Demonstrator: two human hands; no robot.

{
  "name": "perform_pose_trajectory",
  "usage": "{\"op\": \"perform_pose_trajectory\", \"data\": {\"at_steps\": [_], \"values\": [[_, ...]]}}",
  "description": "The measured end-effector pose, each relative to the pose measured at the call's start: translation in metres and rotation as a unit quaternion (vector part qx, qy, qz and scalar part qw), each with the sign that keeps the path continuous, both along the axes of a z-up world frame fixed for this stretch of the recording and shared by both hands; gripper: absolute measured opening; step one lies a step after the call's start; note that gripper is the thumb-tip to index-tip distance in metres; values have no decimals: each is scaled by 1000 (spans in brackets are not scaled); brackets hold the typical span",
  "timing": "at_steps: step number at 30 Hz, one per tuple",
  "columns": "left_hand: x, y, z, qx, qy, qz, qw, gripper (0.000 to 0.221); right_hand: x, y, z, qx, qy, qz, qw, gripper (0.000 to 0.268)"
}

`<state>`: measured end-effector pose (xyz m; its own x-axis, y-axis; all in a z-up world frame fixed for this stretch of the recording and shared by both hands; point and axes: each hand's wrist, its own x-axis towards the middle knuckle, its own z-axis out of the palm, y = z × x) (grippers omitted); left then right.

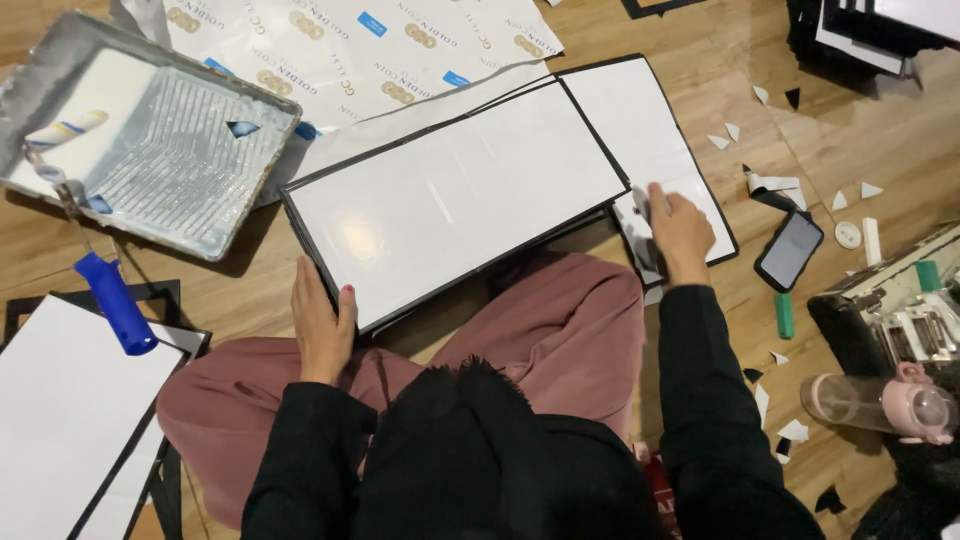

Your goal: Wiping down the surfaces of a stack of white folders with a cloth on the floor

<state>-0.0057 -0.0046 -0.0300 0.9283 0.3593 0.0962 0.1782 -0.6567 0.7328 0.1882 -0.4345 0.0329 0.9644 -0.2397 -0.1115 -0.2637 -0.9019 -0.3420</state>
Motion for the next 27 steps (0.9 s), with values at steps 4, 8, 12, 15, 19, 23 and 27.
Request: {"op": "perform_pose_trajectory", "data": {"at_steps": [4, 8, 12, 15, 19, 23, 27], "values": [[-1, -1, 5, 6, -30, 10, 999, 61, -72, -7, 16, 178, 149, -71, 970, 74], [8, -4, 10, -11, -37, 12, 999, 63, -70, -66, -36, 319, 188, -98, 924, 57], [15, -5, 16, -15, -24, 13, 1000, 64, -42, -145, -144, 374, 42, -291, 879, 39], [13, -5, 19, -29, -2, 16, 999, 66, 7, -188, -181, 260, -6, -239, 936, 71], [13, -6, 19, -28, 19, 18, 999, 69, 66, -180, -153, 129, 40, -108, 985, 92], [17, -9, 27, -40, 33, 19, 998, 68, 97, -211, -180, 115, 55, -87, 988, 84], [24, -13, 32, -30, 16, 7, 999, 65, 90, -168, -134, 25, 83, -113, 990, 81]]}}
